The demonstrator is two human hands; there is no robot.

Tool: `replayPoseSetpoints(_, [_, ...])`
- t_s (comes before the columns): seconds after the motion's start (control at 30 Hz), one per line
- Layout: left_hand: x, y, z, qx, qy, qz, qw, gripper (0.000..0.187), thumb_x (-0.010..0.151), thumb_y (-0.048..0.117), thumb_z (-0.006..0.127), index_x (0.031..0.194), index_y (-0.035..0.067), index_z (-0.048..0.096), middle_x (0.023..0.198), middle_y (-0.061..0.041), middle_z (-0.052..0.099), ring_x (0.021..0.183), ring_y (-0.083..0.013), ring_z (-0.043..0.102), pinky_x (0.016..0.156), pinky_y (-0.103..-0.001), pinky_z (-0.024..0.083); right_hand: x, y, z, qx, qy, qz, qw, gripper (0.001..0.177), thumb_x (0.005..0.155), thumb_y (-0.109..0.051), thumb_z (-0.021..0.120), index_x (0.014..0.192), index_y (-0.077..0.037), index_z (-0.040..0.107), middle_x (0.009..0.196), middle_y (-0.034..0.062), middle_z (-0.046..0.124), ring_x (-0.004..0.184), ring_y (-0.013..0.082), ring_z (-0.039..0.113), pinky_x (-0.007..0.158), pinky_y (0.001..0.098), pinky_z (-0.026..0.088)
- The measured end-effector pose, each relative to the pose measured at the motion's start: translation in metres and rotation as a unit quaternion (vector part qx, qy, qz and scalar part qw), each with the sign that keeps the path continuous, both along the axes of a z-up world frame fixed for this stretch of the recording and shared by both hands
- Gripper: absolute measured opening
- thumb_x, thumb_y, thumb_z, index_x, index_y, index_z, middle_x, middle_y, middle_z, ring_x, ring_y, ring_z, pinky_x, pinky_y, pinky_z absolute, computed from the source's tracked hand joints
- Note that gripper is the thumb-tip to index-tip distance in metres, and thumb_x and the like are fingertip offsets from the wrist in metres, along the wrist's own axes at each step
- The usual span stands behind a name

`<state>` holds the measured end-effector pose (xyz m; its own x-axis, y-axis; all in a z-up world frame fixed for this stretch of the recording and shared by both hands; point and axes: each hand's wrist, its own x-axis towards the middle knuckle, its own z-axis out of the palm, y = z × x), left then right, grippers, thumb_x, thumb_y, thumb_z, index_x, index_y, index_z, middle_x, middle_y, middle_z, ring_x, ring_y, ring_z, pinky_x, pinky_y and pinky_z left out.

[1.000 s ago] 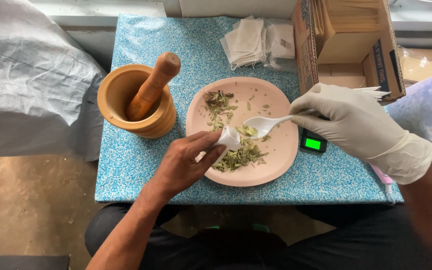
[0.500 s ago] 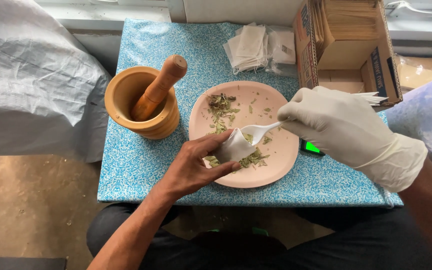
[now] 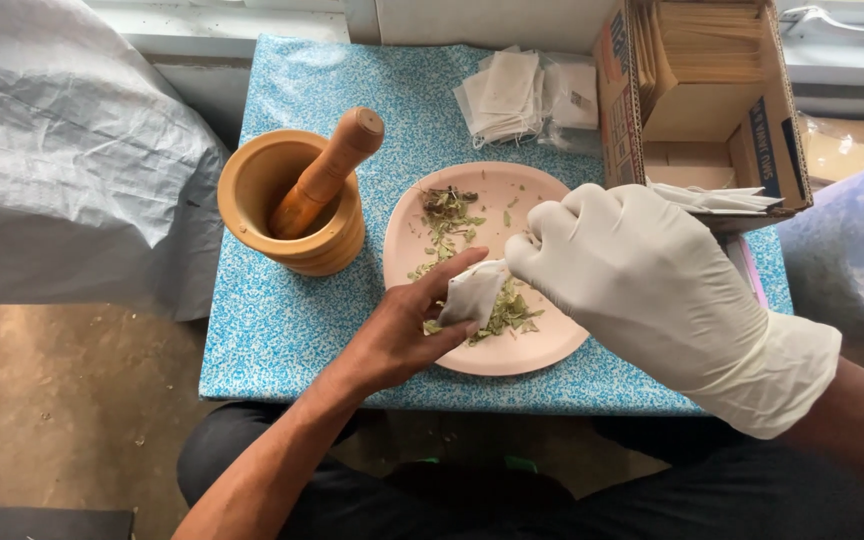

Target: Filling small white tea bags with loose tea leaves using a spoon and sealing them with a pink handheld heat sealer.

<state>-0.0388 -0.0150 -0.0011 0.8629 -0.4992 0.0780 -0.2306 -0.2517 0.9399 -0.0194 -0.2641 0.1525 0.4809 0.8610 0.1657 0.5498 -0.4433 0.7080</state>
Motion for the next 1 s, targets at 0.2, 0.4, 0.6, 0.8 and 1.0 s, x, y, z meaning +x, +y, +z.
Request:
replayPoseSetpoints(0.2, [0.000,-0.001,0.001,0.006,0.025,0.010,1.000,0.069,0.099,0.015,0.081,0.163,0.015,0.056,0.118,-0.006,0.084,0.099,-0.0168,0.080,0.086,-0.033,0.065,-0.002,-0.001,0.001,0.051,-0.013,0.009,0.999,0.034,0.111,0.001,0.072,0.091,-0.022,0.058,0.086,-0.0008,0.052,0.076,0.0223,0.056,0.064,0.0361,0.045])
replayPoseSetpoints(0.4, [0.000,-0.001,-0.004,0.051,0.036,0.036,0.997,0.058,0.101,0.027,0.077,0.156,0.018,0.063,0.116,-0.002,0.086,0.101,-0.0152,0.076,0.082,-0.034,0.057,0.000,-0.018,0.008,0.091,-0.002,0.001,0.996,0.022,0.119,-0.011,0.073,0.106,-0.028,0.068,0.109,-0.0095,0.071,0.086,0.0182,0.065,0.069,0.0313,0.048])
replayPoseSetpoints(0.6, [0.008,0.010,0.010,0.028,0.050,0.041,0.997,0.064,0.106,0.018,0.070,0.167,0.027,0.050,0.135,-0.011,0.081,0.106,-0.0223,0.075,0.091,-0.035,0.059,0.030,-0.057,-0.028,0.278,0.213,-0.011,0.937,0.009,0.118,-0.019,0.079,0.127,-0.017,0.080,0.108,0.0046,0.073,0.088,0.0261,0.065,0.067,0.0403,0.053])
replayPoseSetpoints(0.8, [0.013,0.016,0.018,-0.088,0.081,0.108,0.987,0.072,0.100,0.004,0.073,0.168,0.019,0.054,0.105,-0.020,0.085,0.088,-0.0215,0.078,0.083,-0.040,0.074,0.050,-0.073,-0.145,0.334,0.280,-0.164,0.885,0.007,0.110,-0.032,0.074,0.116,-0.032,0.075,0.105,-0.0043,0.065,0.104,0.0206,0.069,0.089,0.0369,0.060])
replayPoseSetpoints(1.0, [0.020,0.016,0.013,-0.121,0.063,0.100,0.986,0.066,0.101,0.002,0.074,0.164,0.013,0.057,0.102,-0.020,0.086,0.087,-0.0215,0.080,0.083,-0.040,0.075,0.066,-0.060,-0.169,0.370,0.307,-0.202,0.853,0.006,0.112,-0.034,0.074,0.117,-0.031,0.077,0.105,-0.0088,0.064,0.107,0.0164,0.068,0.087,0.0324,0.059])
